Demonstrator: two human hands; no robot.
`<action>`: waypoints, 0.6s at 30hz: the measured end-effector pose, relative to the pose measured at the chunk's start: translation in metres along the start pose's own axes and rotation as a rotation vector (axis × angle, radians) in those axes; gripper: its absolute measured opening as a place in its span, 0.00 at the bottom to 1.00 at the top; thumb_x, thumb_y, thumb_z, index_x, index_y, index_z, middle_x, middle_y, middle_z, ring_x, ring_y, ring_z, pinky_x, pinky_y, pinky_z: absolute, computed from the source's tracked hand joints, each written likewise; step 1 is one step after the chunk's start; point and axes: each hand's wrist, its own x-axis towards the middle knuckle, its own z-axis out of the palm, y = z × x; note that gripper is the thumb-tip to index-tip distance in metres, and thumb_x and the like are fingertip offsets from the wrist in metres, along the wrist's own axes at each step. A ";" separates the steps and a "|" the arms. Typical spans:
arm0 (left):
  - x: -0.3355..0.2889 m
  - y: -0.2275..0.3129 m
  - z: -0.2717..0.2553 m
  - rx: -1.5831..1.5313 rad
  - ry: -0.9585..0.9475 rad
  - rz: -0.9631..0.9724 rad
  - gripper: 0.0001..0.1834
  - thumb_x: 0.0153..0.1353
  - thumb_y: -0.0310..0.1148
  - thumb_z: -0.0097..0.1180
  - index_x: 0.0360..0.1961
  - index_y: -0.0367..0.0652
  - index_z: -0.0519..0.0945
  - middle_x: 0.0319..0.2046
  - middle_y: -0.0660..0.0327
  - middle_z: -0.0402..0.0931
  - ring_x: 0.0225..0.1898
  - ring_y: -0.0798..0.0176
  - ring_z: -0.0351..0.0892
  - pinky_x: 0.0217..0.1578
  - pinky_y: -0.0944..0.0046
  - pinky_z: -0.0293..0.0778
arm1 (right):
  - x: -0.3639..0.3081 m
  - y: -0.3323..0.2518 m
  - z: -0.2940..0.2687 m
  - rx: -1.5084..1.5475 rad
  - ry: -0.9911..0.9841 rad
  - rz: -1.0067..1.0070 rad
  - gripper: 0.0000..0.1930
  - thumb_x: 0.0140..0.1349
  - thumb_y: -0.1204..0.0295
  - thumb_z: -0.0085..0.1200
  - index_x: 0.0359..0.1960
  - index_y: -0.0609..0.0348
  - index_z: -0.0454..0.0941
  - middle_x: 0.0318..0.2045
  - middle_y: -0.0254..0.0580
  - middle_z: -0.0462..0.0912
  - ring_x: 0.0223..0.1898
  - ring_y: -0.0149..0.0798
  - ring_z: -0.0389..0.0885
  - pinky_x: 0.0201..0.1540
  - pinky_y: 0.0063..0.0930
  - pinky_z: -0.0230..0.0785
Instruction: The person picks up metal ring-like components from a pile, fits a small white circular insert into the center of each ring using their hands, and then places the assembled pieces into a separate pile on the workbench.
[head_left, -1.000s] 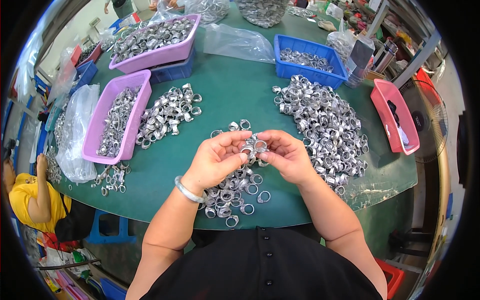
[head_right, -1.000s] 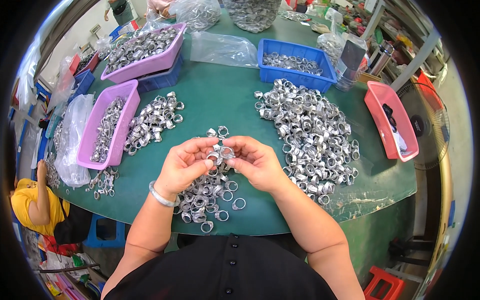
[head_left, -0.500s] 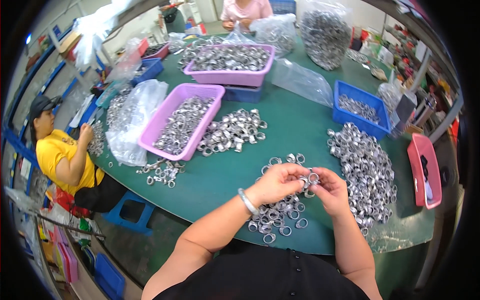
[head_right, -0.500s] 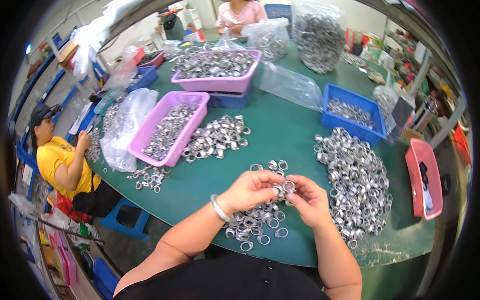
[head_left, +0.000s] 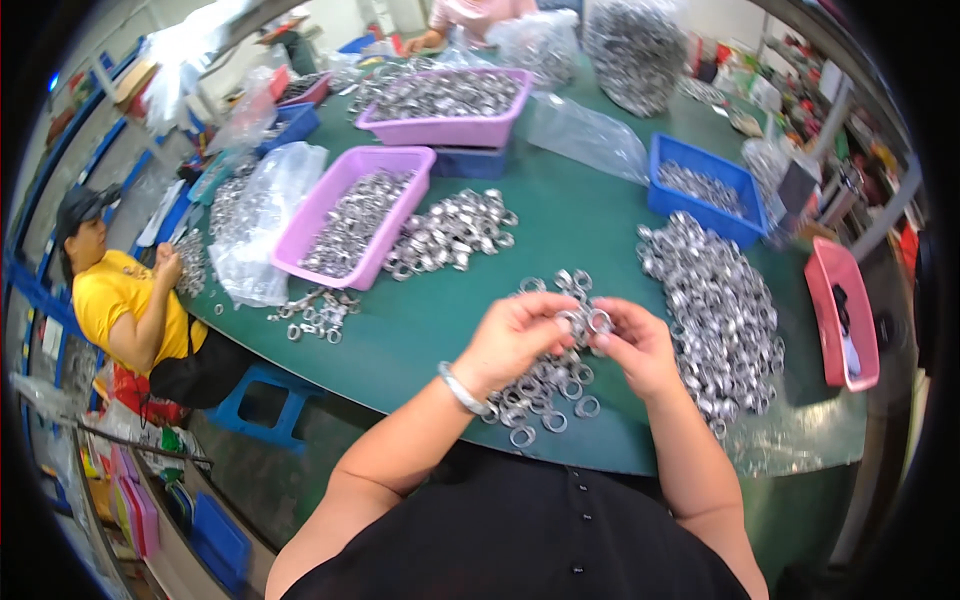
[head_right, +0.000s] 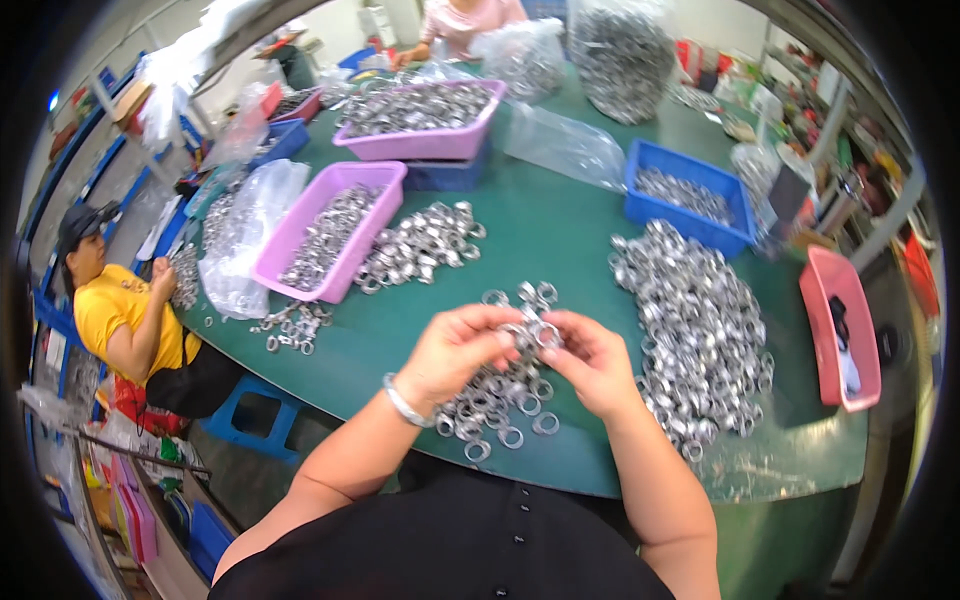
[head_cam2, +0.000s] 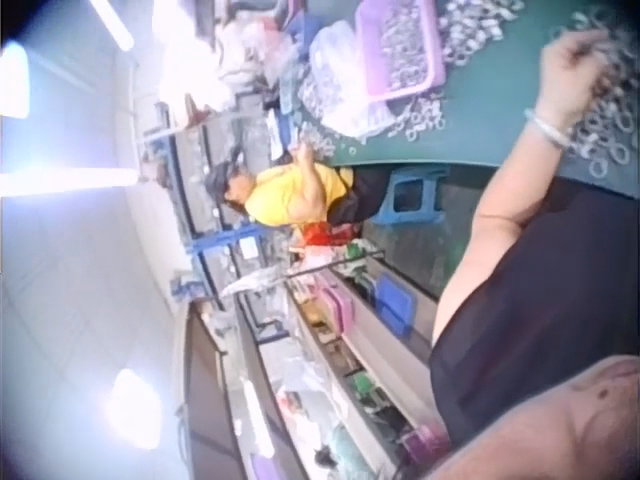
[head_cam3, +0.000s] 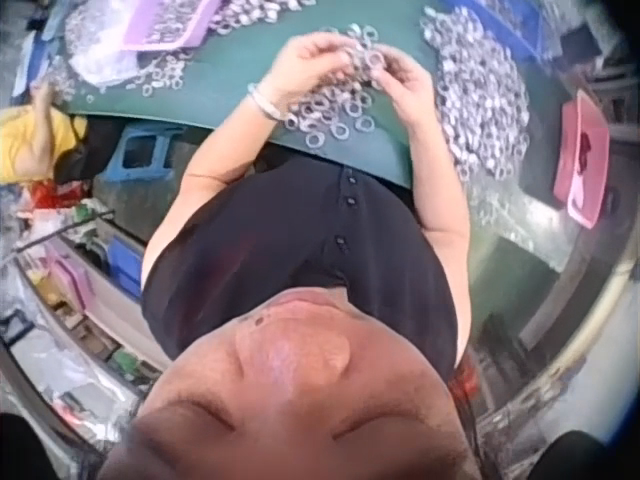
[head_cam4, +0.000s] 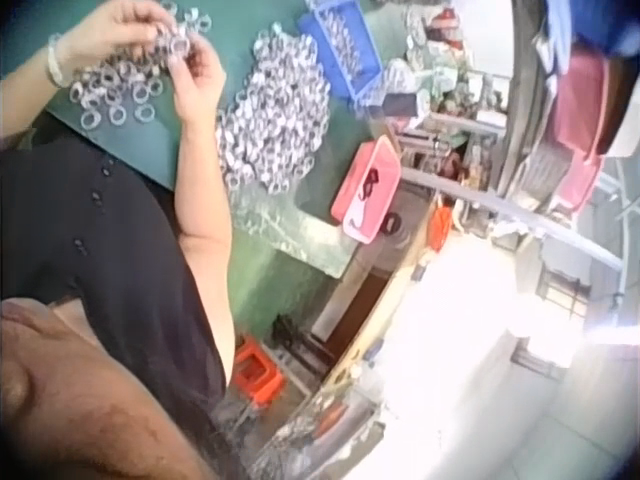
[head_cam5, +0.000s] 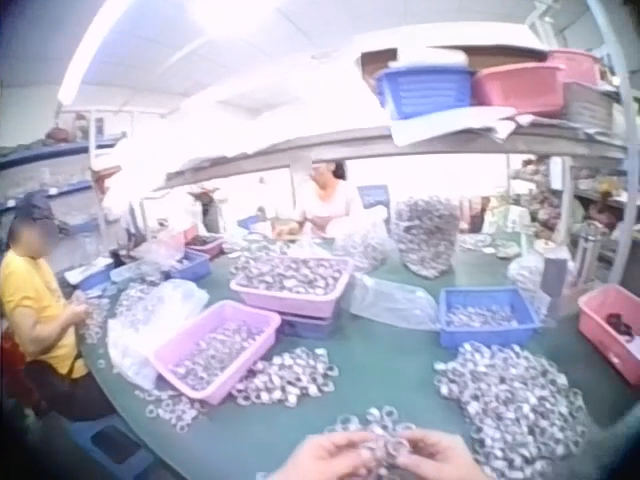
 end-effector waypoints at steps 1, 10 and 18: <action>-0.005 0.000 0.000 -0.066 0.063 0.029 0.13 0.57 0.22 0.51 0.44 0.34 0.74 0.35 0.59 0.76 0.32 0.70 0.76 0.31 0.73 0.73 | 0.001 0.002 0.002 0.013 -0.009 0.002 0.19 0.53 0.82 0.53 0.48 0.64 0.70 0.38 0.36 0.76 0.39 0.27 0.74 0.42 0.21 0.68; -0.033 0.001 0.011 -0.048 0.147 0.091 0.15 0.55 0.19 0.52 0.45 0.35 0.70 0.36 0.56 0.75 0.35 0.66 0.78 0.37 0.70 0.76 | -0.002 0.000 0.003 0.030 -0.059 0.028 0.19 0.53 0.84 0.53 0.48 0.63 0.71 0.37 0.34 0.75 0.38 0.27 0.73 0.43 0.22 0.69; -0.043 -0.002 0.012 -0.034 0.163 0.108 0.15 0.54 0.19 0.54 0.43 0.35 0.69 0.36 0.56 0.75 0.36 0.65 0.78 0.38 0.69 0.76 | -0.003 0.002 0.007 -0.006 -0.091 0.028 0.18 0.55 0.81 0.52 0.49 0.63 0.70 0.36 0.33 0.76 0.37 0.23 0.73 0.40 0.17 0.67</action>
